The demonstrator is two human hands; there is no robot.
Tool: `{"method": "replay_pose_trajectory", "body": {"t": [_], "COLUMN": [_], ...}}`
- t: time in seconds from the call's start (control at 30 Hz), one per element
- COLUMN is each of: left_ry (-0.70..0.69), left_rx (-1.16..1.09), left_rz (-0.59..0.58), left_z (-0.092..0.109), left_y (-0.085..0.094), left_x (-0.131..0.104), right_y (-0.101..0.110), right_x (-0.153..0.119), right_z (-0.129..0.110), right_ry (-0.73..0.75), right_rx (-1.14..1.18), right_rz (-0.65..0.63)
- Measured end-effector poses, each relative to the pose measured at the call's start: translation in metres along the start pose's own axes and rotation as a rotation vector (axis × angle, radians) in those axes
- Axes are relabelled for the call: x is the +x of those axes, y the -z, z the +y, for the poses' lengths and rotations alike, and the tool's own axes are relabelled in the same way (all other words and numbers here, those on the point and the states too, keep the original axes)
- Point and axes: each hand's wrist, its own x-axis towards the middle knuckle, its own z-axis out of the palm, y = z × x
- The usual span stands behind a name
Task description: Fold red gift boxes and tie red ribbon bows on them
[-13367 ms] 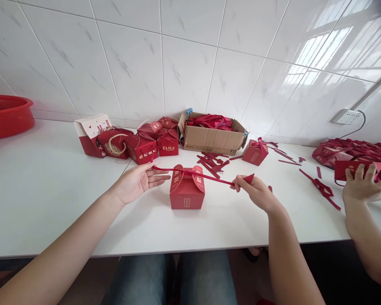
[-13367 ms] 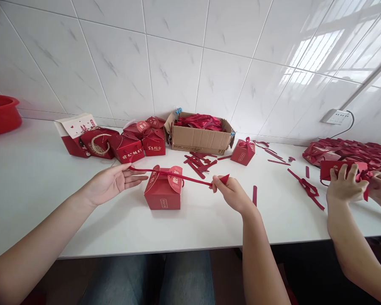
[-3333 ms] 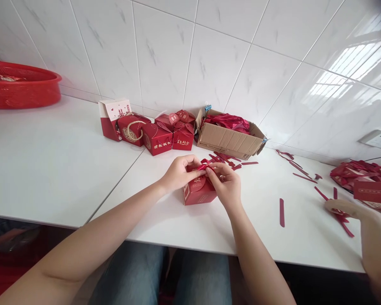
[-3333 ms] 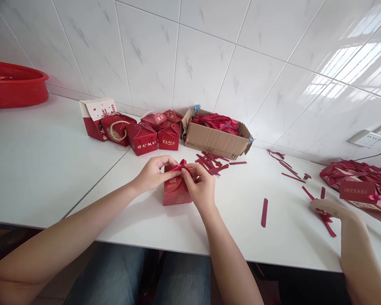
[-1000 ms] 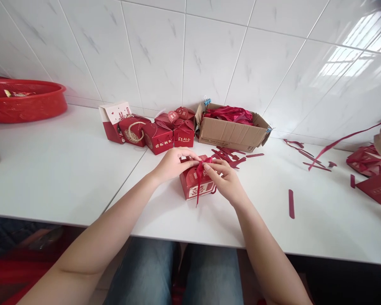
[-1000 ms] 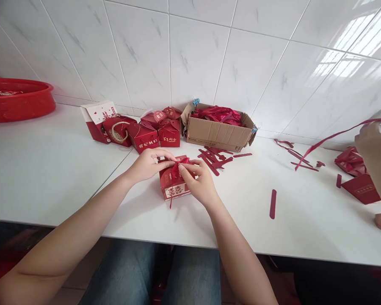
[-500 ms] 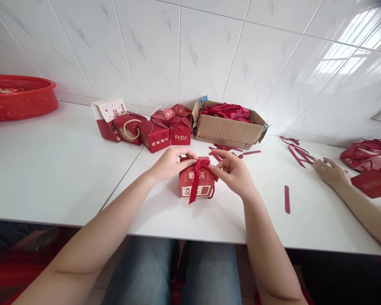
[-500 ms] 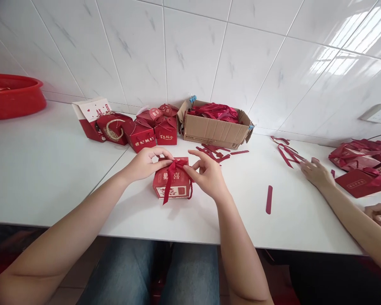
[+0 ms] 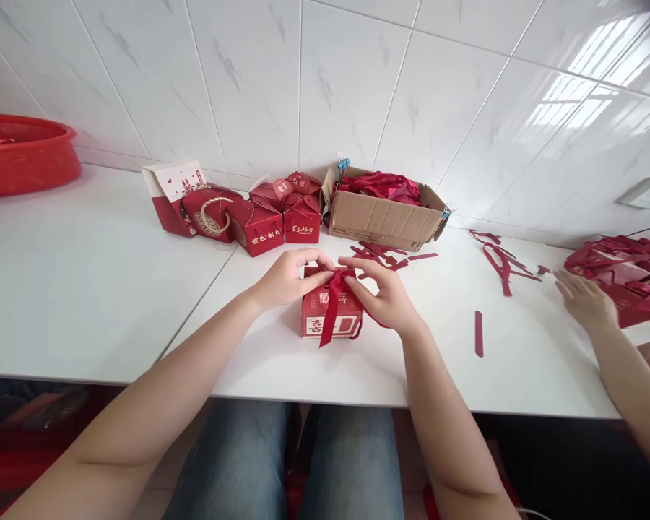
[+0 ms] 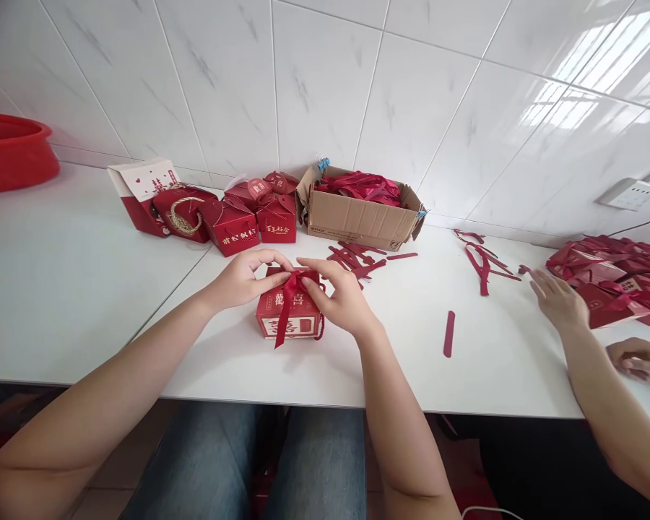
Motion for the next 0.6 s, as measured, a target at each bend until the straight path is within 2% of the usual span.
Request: {"method": "replay_pose_trajectory", "body": {"t": [0.33, 0.6], "left_ry": [-0.09, -0.12], "left_rx": [0.05, 0.052], "left_rz": [0.036, 0.049], "left_z": [0.0011, 0.0007], "left_y": [-0.0003, 0.0055], "left_x": [-0.0032, -0.0026], "right_y": [-0.002, 0.0024], "right_x": [0.0013, -0.0009], "right_z": [0.0017, 0.0056], "right_ry": [0.207, 0.227], "right_rx": [-0.176, -0.192], "right_rz": [0.07, 0.026]}}
